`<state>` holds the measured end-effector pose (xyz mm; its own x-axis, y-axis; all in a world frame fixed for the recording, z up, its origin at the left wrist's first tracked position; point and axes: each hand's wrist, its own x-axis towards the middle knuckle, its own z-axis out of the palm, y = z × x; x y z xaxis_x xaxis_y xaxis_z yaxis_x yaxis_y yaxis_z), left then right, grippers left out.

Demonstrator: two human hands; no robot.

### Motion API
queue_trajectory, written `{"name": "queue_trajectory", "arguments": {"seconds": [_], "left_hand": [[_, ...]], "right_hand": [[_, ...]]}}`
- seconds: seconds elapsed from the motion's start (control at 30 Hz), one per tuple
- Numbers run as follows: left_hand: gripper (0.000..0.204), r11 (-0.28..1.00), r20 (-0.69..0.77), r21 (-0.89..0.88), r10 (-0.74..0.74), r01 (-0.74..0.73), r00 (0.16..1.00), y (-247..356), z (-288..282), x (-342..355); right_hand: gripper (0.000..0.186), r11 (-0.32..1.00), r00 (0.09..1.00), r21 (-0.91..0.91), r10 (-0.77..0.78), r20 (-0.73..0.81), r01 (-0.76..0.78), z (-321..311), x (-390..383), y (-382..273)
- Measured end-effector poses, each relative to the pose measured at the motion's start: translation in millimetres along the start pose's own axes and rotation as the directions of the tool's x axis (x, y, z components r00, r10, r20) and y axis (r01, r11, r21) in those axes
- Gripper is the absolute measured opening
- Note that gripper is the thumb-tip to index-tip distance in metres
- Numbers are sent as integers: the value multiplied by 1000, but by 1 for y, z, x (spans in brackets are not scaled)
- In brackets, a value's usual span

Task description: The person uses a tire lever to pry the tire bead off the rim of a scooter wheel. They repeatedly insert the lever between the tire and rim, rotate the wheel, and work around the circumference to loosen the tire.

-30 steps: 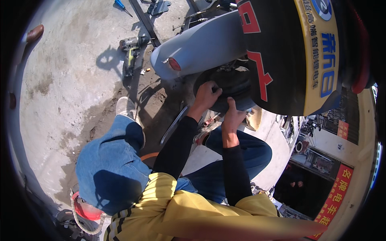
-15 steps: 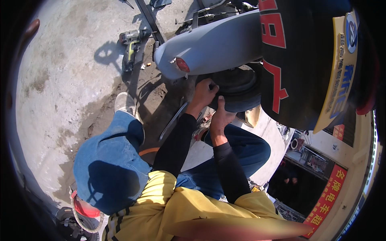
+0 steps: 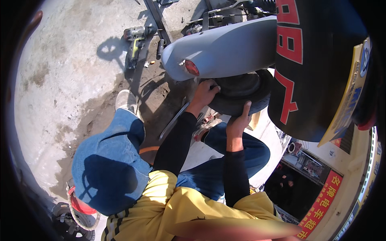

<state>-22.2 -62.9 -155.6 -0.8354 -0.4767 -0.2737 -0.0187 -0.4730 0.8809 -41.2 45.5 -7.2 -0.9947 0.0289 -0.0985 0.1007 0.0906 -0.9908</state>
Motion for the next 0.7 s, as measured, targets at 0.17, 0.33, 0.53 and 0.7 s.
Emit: {"name": "queue_trajectory", "arguments": {"seconds": [0.17,0.33,0.53,0.7], "left_hand": [[35,988,-303,-153,-18,-30,953,-17,6,-4],[56,626,-90,-609,-665,488,741,-24,14,-17],[54,147,276,-882,-609,448,743,-26,19,-18],[50,109,312,-888,-571,447,759,-45,26,-12]], "right_hand": [[64,1000,999,-14,-22,39,23,0,3,-4],[67,994,998,-109,33,52,-27,-9,9,-6],[66,991,997,-118,70,40,-65,12,17,-43],[52,845,949,-476,-308,-66,241,14,31,-17]]}}
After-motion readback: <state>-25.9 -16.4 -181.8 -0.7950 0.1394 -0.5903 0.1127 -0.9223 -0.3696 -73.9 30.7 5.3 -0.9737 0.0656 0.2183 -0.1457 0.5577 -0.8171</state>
